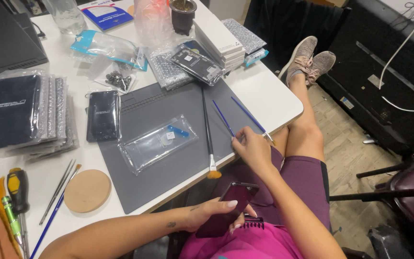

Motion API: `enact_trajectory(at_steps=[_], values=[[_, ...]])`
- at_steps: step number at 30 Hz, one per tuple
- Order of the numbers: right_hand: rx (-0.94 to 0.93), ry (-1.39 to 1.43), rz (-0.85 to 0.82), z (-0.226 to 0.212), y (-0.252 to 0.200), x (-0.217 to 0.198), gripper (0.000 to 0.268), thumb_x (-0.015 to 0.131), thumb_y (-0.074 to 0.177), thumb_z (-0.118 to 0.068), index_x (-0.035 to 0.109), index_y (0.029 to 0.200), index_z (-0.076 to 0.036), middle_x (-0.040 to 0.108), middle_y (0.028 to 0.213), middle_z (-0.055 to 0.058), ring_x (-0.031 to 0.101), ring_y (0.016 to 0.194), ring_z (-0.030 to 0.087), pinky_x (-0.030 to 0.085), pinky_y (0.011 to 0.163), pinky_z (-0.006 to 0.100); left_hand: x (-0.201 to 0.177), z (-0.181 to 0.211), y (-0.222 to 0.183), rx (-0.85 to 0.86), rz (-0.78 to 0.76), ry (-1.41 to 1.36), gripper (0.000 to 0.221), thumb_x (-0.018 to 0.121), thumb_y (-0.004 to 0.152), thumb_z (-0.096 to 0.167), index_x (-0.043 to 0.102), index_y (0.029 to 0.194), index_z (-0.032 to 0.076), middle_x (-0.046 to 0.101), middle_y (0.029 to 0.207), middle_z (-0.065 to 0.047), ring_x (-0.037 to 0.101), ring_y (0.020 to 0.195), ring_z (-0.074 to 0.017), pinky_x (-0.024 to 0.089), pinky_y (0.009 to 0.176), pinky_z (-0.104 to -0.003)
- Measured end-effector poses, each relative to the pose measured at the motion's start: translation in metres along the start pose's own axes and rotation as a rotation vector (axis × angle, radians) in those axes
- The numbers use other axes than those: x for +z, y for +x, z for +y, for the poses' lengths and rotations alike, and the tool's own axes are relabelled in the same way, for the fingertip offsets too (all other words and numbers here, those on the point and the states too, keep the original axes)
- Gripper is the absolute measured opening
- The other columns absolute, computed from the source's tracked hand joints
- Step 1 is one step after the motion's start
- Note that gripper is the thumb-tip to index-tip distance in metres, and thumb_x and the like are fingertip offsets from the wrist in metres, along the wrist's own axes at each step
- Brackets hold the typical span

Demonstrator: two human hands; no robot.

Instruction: Cleaning the internal frame of a mobile phone using a small brush and then packaging it in a plastic sleeve.

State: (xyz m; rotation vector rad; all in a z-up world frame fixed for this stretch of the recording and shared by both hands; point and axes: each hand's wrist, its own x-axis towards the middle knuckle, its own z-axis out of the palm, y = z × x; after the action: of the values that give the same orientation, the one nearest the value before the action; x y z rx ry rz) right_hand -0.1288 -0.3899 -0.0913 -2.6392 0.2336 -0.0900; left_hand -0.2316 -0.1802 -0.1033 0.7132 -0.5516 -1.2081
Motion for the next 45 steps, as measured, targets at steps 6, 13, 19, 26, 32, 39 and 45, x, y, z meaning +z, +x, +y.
enact_trajectory(at_steps=[6, 13, 19, 26, 32, 39, 45], values=[[-0.016, 0.065, 0.079, 0.002, 0.002, -0.014, 0.044, 0.063, 0.095, -0.058, 0.069, 0.102, -0.015, 0.066, 0.070, 0.001, 0.067, 0.073, 0.022, 0.048, 0.069, 0.039, 0.020, 0.021, -0.004, 0.010, 0.017, 0.231, 0.057, 0.050, 0.104, 0.050, 0.061, 0.133, 0.001, 0.057, 0.090, -0.001, 0.056, 0.081, -0.0125, 0.047, 0.095, -0.034], [-0.071, -0.277, 0.307, 0.053, 0.047, -0.008, 0.026, 0.068, 0.096, -0.031, 0.071, 0.110, -0.010, 0.061, 0.109, 0.010, 0.064, 0.103, 0.035, 0.057, 0.071, 0.054, 0.011, 0.008, 0.001, 0.035, 0.026, 0.146, 0.063, 0.048, 0.106, 0.052, 0.060, 0.138, 0.000, 0.061, 0.094, -0.003, 0.058, 0.084, -0.0129, 0.048, 0.095, -0.033], [0.159, -0.251, 0.127, 0.043, 0.038, -0.031, 0.024, 0.063, 0.088, -0.034, 0.066, 0.100, -0.013, 0.077, 0.097, 0.015, 0.070, 0.094, 0.043, 0.051, 0.079, 0.052, -0.009, 0.000, 0.007, 0.092, -0.008, -0.115, 0.087, 0.043, 0.104, 0.065, 0.049, 0.153, -0.007, 0.066, 0.107, -0.013, 0.067, 0.096, -0.0200, 0.057, 0.091, -0.033], [-0.348, 0.882, 0.395, -0.014, -0.095, -0.087, 0.020, 0.064, 0.100, 0.000, 0.048, 0.088, -0.003, 0.061, 0.067, 0.017, 0.063, 0.052, 0.023, 0.054, 0.049, 0.030, -0.003, 0.015, 0.012, 0.149, 0.248, -0.134, 0.107, 0.037, 0.092, 0.079, 0.048, 0.153, -0.007, 0.070, 0.121, -0.024, 0.072, 0.093, -0.0252, 0.062, 0.085, -0.040], [-0.591, 0.935, 0.272, -0.041, -0.166, -0.061, 0.013, 0.065, 0.094, 0.003, 0.056, 0.086, -0.002, 0.074, 0.085, 0.019, 0.076, 0.065, 0.022, 0.071, 0.059, 0.028, 0.015, 0.023, 0.010, 0.090, 0.455, -0.160, 0.110, 0.030, 0.086, 0.083, 0.055, 0.151, -0.002, 0.069, 0.120, -0.024, 0.071, 0.096, -0.0307, 0.061, 0.088, -0.044], [-0.583, 0.940, 0.198, -0.048, -0.166, -0.052, 0.019, 0.062, 0.096, 0.000, 0.050, 0.082, -0.005, 0.071, 0.078, 0.015, 0.073, 0.061, 0.021, 0.068, 0.055, 0.028, 0.023, 0.036, 0.003, 0.059, 0.507, -0.038, 0.111, 0.022, 0.087, 0.084, 0.059, 0.152, 0.002, 0.070, 0.099, -0.015, 0.070, 0.086, -0.0275, 0.061, 0.087, -0.042], [-0.601, 0.950, 0.141, -0.039, -0.167, -0.050, 0.014, 0.063, 0.096, 0.001, 0.054, 0.085, -0.003, 0.071, 0.079, 0.016, 0.073, 0.065, 0.021, 0.067, 0.060, 0.028, 0.032, 0.046, 0.000, 0.052, 0.515, 0.017, 0.107, 0.022, 0.086, 0.081, 0.061, 0.149, 0.004, 0.074, 0.109, -0.021, 0.072, 0.104, -0.0306, 0.059, 0.101, -0.046]])
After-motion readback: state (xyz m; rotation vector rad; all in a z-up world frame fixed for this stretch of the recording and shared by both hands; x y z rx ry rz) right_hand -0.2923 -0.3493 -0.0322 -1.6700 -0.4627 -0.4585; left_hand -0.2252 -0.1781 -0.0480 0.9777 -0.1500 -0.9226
